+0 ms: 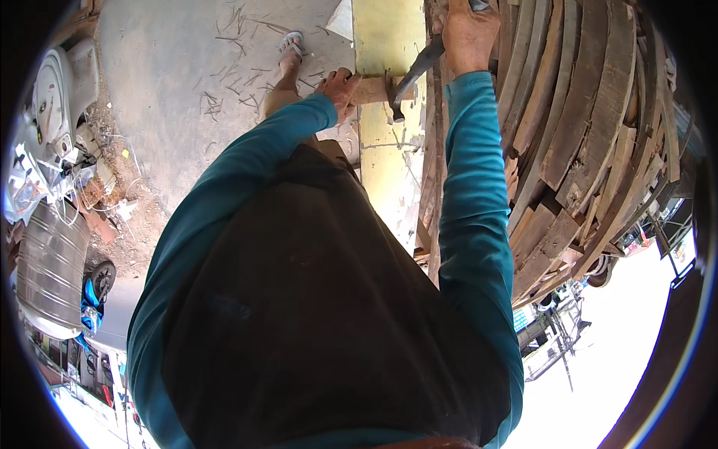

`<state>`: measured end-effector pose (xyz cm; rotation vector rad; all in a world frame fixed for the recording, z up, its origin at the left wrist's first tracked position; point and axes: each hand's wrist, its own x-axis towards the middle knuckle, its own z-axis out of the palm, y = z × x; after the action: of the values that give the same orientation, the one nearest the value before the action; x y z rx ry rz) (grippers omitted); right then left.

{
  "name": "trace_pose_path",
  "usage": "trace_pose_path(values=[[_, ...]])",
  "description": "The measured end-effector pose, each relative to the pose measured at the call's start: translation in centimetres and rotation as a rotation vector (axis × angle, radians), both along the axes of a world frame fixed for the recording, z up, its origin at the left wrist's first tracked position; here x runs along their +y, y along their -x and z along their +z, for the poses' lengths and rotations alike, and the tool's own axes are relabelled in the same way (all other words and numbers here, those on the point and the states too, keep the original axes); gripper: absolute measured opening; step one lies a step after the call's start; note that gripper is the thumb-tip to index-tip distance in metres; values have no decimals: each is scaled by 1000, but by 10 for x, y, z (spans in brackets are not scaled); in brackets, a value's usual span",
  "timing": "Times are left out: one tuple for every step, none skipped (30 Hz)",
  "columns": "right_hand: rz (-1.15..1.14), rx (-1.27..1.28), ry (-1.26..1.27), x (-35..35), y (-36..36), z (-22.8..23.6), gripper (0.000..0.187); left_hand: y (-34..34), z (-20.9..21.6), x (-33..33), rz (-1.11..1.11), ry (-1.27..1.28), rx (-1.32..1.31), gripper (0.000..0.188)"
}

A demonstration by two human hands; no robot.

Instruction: The person uses a hammer to remove nails from a long wooden board and several smaller wooden blocks, placing the boards on a wooden workbench to leverage the hammer.

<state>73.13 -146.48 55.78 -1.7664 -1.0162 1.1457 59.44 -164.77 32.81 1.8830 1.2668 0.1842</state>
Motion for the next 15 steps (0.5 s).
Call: trace_pose_path(values=[[-20,-21,22,15,4,-11,47,-1,-1,0,-6,0,-9,76],[-15,-16,32,29,7,-23,47,0,-2,3,-2,10,-4,76],[22,-104,85,42,11,-34,46,-1,-2,2,1,48,9,77],[59,-193,136,54,14,-46,46,-1,0,1,2,86,22,78],[45,-132,218,66,15,-61,47,0,5,4,-29,119,58,79],[57,-132,221,78,17,-76,47,0,6,6,-18,123,58,79],[94,-210,215,88,18,-91,48,-1,8,7,-20,150,37,78],[131,-284,210,99,20,-109,49,0,8,8,-24,177,19,78],[54,-414,250,111,21,-128,54,0,12,9,-13,168,21,75],[53,-411,252,122,17,-146,54,0,14,13,-14,169,25,75],[179,-677,90,128,24,-147,56,-1,15,13,-20,189,31,74],[301,-937,-81,132,30,-148,60,-1,15,14,-31,207,35,72],[326,-725,181,137,29,-144,64,-1,15,15,-25,184,47,69],[326,-724,185,136,30,-142,64,-1,16,18,-26,187,47,69],[334,-743,157,135,29,-142,62,-1,17,21,-49,221,49,68]])
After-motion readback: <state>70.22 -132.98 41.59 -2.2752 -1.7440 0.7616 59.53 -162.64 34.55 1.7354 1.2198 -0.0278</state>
